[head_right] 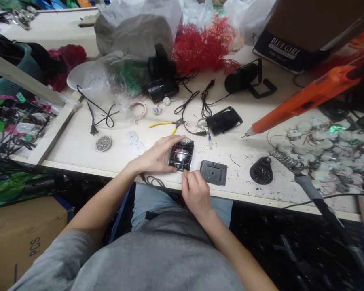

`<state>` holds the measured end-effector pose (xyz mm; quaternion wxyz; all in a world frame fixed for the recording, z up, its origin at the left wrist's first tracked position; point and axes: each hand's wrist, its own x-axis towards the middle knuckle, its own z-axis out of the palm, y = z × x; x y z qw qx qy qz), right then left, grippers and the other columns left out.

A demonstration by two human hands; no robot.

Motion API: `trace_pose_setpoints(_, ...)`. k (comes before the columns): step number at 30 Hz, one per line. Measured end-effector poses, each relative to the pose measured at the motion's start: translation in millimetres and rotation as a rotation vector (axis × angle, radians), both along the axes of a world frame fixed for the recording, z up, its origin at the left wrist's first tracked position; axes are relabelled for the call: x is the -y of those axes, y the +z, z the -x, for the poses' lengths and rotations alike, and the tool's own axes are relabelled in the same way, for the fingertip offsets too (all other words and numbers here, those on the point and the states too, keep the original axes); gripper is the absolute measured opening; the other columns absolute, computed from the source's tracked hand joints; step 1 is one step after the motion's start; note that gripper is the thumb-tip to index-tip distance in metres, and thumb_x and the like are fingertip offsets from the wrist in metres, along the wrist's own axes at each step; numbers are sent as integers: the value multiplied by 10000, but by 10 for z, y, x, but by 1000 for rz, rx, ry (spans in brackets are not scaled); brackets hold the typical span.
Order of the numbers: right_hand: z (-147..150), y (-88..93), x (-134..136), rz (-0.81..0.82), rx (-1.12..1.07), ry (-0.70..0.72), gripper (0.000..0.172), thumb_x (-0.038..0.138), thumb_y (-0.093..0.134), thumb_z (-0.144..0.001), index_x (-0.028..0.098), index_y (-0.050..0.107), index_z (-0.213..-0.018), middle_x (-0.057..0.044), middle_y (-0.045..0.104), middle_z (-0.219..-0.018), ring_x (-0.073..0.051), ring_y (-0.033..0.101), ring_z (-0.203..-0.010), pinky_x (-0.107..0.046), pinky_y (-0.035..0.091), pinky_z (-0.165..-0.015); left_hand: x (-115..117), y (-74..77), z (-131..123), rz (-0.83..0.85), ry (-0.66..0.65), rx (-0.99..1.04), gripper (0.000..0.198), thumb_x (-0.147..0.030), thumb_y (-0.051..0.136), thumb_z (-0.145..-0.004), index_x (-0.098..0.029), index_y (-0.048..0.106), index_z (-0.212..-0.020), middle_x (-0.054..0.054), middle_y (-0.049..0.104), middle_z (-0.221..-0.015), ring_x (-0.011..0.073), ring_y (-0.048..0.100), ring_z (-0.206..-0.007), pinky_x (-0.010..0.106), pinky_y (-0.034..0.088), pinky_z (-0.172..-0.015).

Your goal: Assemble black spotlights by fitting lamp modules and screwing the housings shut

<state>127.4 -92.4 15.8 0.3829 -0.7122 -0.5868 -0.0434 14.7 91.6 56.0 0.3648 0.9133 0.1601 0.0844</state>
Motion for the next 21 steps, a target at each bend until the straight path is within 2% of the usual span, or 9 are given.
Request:
trace_pose_setpoints(7, -9, 1, -39, -2, 131, -35, 277, 115, 519, -981, 224, 553, -728, -4, 510, -656, -149, 491, -576, -292, 392, -544, 66, -36, 15, 10, 58, 58, 979, -229, 773, -662, -241, 352, -1546, 126, 456, -1555, 336, 424, -1441, 530, 349, -1211)
trace_pose_setpoints(13, -38, 29, -34, 53, 223, -28, 244, 76, 490, -950, 213, 584, -772, -15, 518, -698, -162, 482, -608, -309, 384, -573, 82, -31, 4, 11, 76, 59, 968, -222, 771, -653, -248, 366, -1532, 123, 482, -1531, 345, 441, -1427, 541, 365, -1199)
trace_pose_setpoints(21, -41, 59, -21, 61, 307, -11, 268, 86, 504, -963, 217, 569, -739, -17, 519, -666, -175, 486, -619, -329, 355, -567, 87, -80, -8, 18, 89, 99, 997, -214, 792, -626, -253, 375, -1530, 124, 490, -1527, 354, 455, -1421, 554, 378, -1184)
